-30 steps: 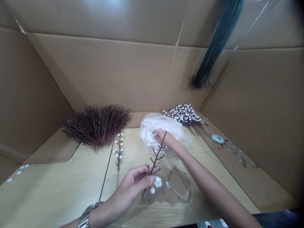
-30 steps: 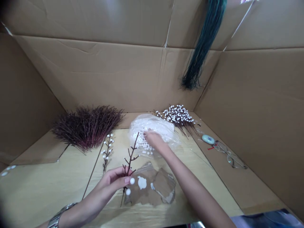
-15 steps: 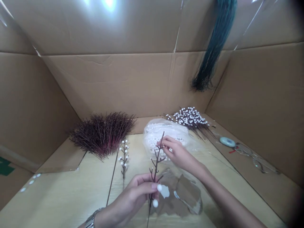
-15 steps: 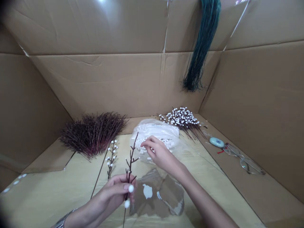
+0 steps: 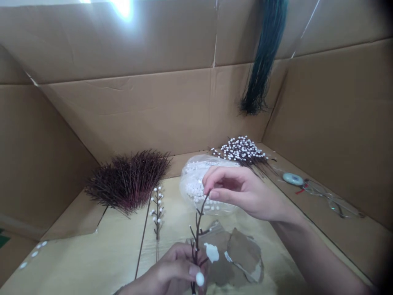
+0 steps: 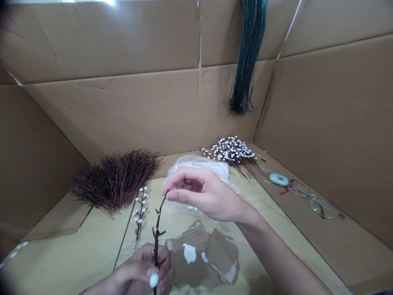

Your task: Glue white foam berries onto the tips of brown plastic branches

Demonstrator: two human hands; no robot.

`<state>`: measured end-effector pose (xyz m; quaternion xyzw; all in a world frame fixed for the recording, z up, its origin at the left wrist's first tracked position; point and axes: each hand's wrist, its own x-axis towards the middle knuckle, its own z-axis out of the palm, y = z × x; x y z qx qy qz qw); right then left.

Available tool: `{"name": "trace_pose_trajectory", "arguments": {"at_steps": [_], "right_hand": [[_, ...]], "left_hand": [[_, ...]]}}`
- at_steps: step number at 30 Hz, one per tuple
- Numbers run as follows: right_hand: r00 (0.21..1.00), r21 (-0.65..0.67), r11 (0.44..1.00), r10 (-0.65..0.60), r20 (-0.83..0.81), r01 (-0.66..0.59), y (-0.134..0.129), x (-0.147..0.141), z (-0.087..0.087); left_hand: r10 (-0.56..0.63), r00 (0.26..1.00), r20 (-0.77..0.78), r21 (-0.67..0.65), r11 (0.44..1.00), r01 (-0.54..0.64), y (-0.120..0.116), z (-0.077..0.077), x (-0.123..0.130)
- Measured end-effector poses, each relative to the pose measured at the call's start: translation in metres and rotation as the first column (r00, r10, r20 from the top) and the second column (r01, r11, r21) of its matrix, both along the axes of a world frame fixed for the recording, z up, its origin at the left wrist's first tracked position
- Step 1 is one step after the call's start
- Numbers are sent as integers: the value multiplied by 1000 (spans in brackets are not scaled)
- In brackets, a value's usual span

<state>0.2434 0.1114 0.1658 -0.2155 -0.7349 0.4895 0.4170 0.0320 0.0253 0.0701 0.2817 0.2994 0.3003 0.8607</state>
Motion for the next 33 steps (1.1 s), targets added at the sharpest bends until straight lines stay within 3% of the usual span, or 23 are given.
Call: {"name": "trace_pose_trajectory", "arguments": {"at_steps": [4, 10, 16, 21, 24, 27, 33], "right_hand": [[995, 64, 996, -70, 66, 66, -7, -3, 12], [984, 151, 977, -163, 77, 150, -9, -10, 23], [982, 76, 980, -187, 22, 184, -4, -16, 14], [984, 28, 984, -178, -8, 178, -1, -21, 11], [985, 44, 984, -174, -13, 174, -1, -26, 10], [986, 43, 985, -168, -11, 168, -2, -30, 7], [984, 3, 984, -177, -33, 177, -4, -32, 6]], "left_hand": [[-27, 998, 65, 56, 998, 23, 2, -3, -4], [64, 985, 161, 170, 981, -92, 14, -16, -9], [177, 983, -48, 457, 879, -136, 18, -36, -12], [365, 914, -176, 567, 796, -209, 15, -24, -9], [509, 838, -197, 640, 714, -283, 16, -14, -6], [575, 793, -200, 711, 642, -286, 16, -9, -6], [618, 774, -140, 628, 660, -413, 17, -20, -9]]}}
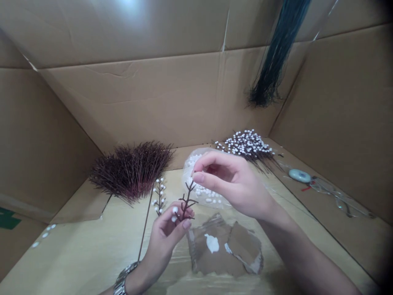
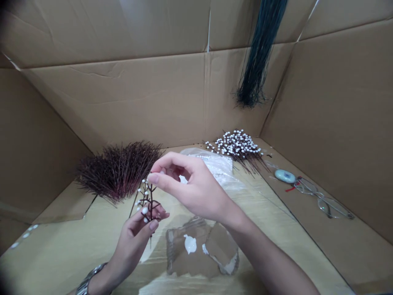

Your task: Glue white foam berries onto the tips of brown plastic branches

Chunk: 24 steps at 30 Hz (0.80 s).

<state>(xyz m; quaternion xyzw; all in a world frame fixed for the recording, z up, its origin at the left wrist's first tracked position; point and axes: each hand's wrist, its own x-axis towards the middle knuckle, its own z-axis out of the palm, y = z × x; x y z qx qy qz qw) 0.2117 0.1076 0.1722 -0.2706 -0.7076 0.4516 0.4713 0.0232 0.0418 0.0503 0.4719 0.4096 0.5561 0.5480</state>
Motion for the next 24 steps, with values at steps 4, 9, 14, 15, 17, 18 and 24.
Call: {"name": "trace_pose_trajectory", "arguments": {"at_steps": [4, 9, 14, 15, 17, 18, 24], "right_hand": [[1000, -5, 1000, -14, 4, 14, -3, 2, 4], [1000, -28, 1000, -9, -30, 8, -4, 1, 6], [995, -20, 997, -78, -70, 76, -7, 7, 4], [990, -12, 993, -120, -79, 120, -9, 11, 1], [969, 2, 973, -231, -92, 232, -16, 17, -9], [950, 2, 955, -295, -100, 296, -22, 19, -16], [853, -197, 877, -475, -218, 438, -66, -8, -79]], "left_hand": [[40, 995, 91, 0, 999, -40, 2, -3, 0], [68, 995, 74, -16, 998, -67, 1, 2, 0], [97, 995, 5, -3, 995, -97, -2, 7, -3], [100, 995, -3, 3, 995, -100, -2, 8, -4], [101, 995, 1, 8, 995, -101, -2, 11, -5], [99, 995, 11, 9, 995, -100, -3, 12, -6], [69, 997, 44, -15, 998, -68, -10, 20, -6]]}}
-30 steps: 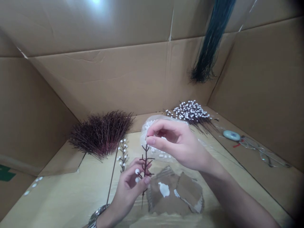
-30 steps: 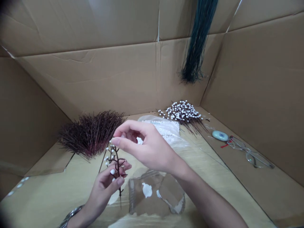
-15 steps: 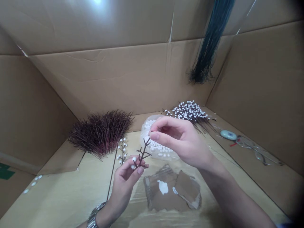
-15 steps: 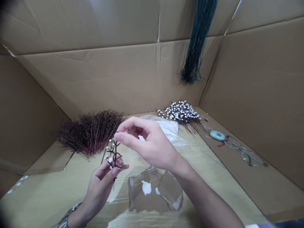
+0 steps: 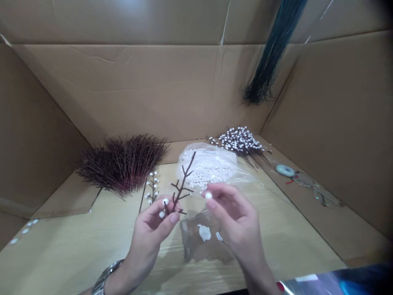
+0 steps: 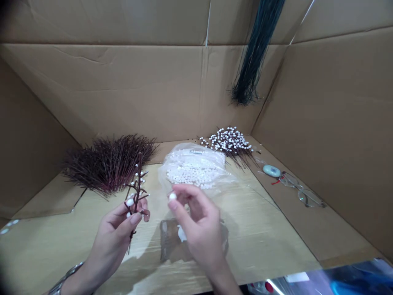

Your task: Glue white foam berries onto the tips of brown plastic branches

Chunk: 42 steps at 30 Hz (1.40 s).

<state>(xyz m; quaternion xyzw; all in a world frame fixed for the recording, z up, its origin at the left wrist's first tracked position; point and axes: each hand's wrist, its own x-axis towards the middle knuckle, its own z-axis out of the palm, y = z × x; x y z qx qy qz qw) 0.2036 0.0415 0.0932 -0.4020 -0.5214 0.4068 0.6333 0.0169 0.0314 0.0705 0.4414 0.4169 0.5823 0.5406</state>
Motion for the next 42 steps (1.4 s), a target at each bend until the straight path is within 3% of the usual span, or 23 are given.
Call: {"name": "trace_pose_trajectory", "arguments": {"at_steps": [3, 9, 18, 27, 33, 38, 42], "right_hand": [[998, 0, 1000, -22, -65, 22, -20, -27, -17], [982, 154, 977, -129, -138, 150, -40, -54, -18], [982, 152, 975, -142, -128, 161, -45, -63, -21], [961, 151, 958, -217, -170, 243, -54, -71, -30], [961, 161, 959, -199, -194, 232, -57, -72, -34], [945, 280, 909, -259, -201, 309, -51, -73, -30], [925, 274, 892, -300, -231, 358, -49, -76, -30]], "left_hand": [[-41, 999, 16, -13, 999, 41, -6, 6, 1], [-95, 995, 22, 9, 995, 95, -14, 12, -1], [-123, 992, 4, 51, 991, 122, -18, 10, -4], [-79, 992, -93, 104, 991, 89, -21, 23, 2], [-47, 991, -123, 125, 990, 62, -25, 23, 3], [-67, 988, -136, 167, 982, 89, -24, 24, 2], [-81, 990, -119, 185, 977, 102, -24, 24, 3]]}}
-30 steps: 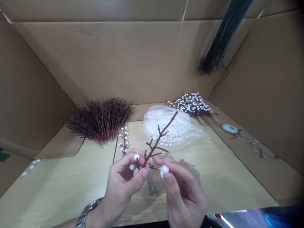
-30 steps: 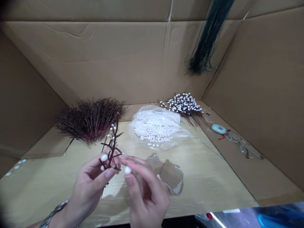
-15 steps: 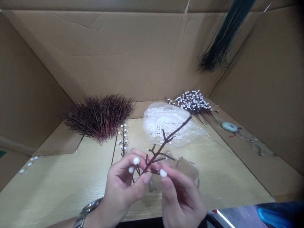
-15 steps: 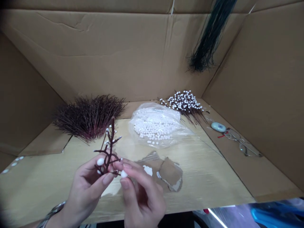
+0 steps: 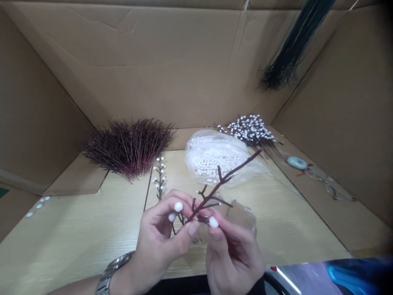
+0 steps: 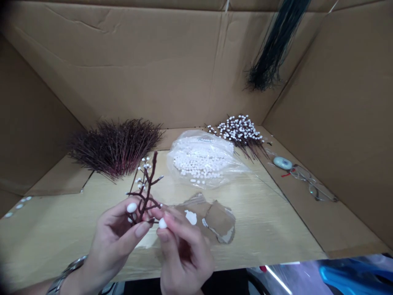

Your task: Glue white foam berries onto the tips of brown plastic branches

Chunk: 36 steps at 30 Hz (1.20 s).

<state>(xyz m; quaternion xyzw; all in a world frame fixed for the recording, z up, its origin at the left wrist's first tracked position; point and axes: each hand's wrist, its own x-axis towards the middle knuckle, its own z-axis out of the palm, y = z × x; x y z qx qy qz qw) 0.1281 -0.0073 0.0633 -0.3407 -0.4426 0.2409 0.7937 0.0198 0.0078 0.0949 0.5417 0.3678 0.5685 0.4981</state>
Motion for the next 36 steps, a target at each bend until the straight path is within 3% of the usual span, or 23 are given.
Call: {"name": "trace_pose_trajectory", "arguments": {"at_steps": [18, 36], "right_hand": [[999, -55, 998, -18, 30, 20, -3, 6, -20], [997, -86, 996, 19, 71, -13, -2, 11, -19]], "left_hand": [[-40, 999, 20, -24, 999, 40, 3, -5, 0], [-70, 997, 37, -17, 997, 71, 5, -10, 0]]}}
